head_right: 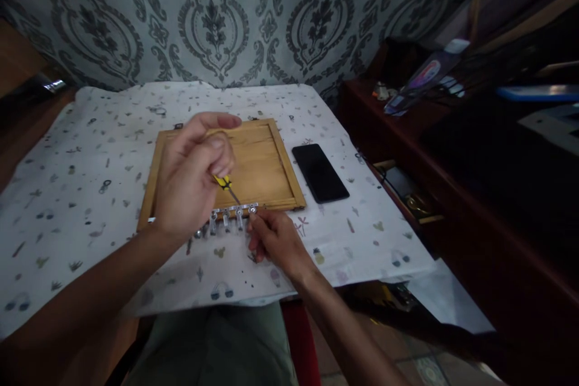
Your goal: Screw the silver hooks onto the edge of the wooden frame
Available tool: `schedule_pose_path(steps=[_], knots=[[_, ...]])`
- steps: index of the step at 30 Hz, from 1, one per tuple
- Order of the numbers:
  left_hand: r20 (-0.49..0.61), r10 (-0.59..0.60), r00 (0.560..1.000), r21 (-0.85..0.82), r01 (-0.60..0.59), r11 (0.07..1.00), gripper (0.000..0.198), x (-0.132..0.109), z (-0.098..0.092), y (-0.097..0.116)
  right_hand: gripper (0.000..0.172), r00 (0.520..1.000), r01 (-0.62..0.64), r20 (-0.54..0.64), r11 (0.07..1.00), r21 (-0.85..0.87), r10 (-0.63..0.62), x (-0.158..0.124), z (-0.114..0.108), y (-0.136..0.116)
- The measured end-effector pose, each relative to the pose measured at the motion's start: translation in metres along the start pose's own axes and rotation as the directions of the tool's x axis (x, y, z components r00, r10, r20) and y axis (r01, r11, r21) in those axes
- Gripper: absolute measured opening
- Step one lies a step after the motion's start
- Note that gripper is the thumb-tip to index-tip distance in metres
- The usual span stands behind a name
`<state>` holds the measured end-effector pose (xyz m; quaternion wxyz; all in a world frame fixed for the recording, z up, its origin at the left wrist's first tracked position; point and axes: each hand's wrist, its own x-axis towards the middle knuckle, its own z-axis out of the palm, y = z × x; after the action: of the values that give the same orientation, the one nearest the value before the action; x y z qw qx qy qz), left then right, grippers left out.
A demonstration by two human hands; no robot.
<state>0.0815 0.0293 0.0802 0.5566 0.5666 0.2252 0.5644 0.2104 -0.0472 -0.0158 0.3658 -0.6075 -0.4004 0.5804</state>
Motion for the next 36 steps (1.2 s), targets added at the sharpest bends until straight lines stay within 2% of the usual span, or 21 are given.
schedule_pose_path(steps=[5, 12, 22, 25, 27, 31, 33, 36], knots=[[-0.017, -0.046, 0.999, -0.032, 0.046, 0.998, 0.010, -0.005, 0.006, -0.020, 0.034, 1.000, 0.015, 0.008, 1.000, -0.028, -0.014, 0.000, -0.001, 0.001], [0.006, -0.057, 0.998, -0.044, 0.057, 0.997, 0.011, -0.007, 0.011, -0.029, 0.037, 1.000, 0.012, 0.023, 1.000, -0.024, -0.012, 0.001, -0.002, 0.001], [0.019, -0.078, 0.997, 0.011, 0.078, 0.997, 0.010, -0.007, 0.012, -0.038, 0.028, 1.000, -0.010, 0.021, 1.000, 0.008, 0.010, -0.001, -0.001, -0.002], [0.073, -0.094, 0.993, 0.054, 0.091, 0.994, 0.012, -0.007, 0.013, -0.036, 0.027, 0.999, -0.020, 0.025, 1.000, 0.018, 0.020, -0.001, 0.000, -0.005], [0.156, -0.114, 0.981, 0.120, 0.096, 0.988, 0.015, -0.007, 0.014, -0.031, 0.027, 0.999, -0.024, 0.024, 1.000, 0.018, 0.024, -0.002, 0.000, -0.007], [0.369, -0.150, 0.917, 0.248, 0.058, 0.967, 0.019, -0.002, 0.013, -0.017, 0.025, 1.000, 0.002, 0.008, 1.000, 0.008, -0.002, -0.003, 0.000, -0.009], [0.398, -0.163, 0.903, 0.282, 0.048, 0.958, 0.019, 0.001, 0.013, -0.013, 0.024, 1.000, 0.000, 0.007, 1.000, 0.017, 0.000, -0.002, 0.000, -0.008], [0.362, -0.189, 0.913, 0.245, 0.103, 0.964, 0.021, 0.002, 0.014, -0.014, 0.025, 1.000, -0.011, 0.009, 0.999, 0.032, 0.010, 0.001, 0.000, -0.005]])
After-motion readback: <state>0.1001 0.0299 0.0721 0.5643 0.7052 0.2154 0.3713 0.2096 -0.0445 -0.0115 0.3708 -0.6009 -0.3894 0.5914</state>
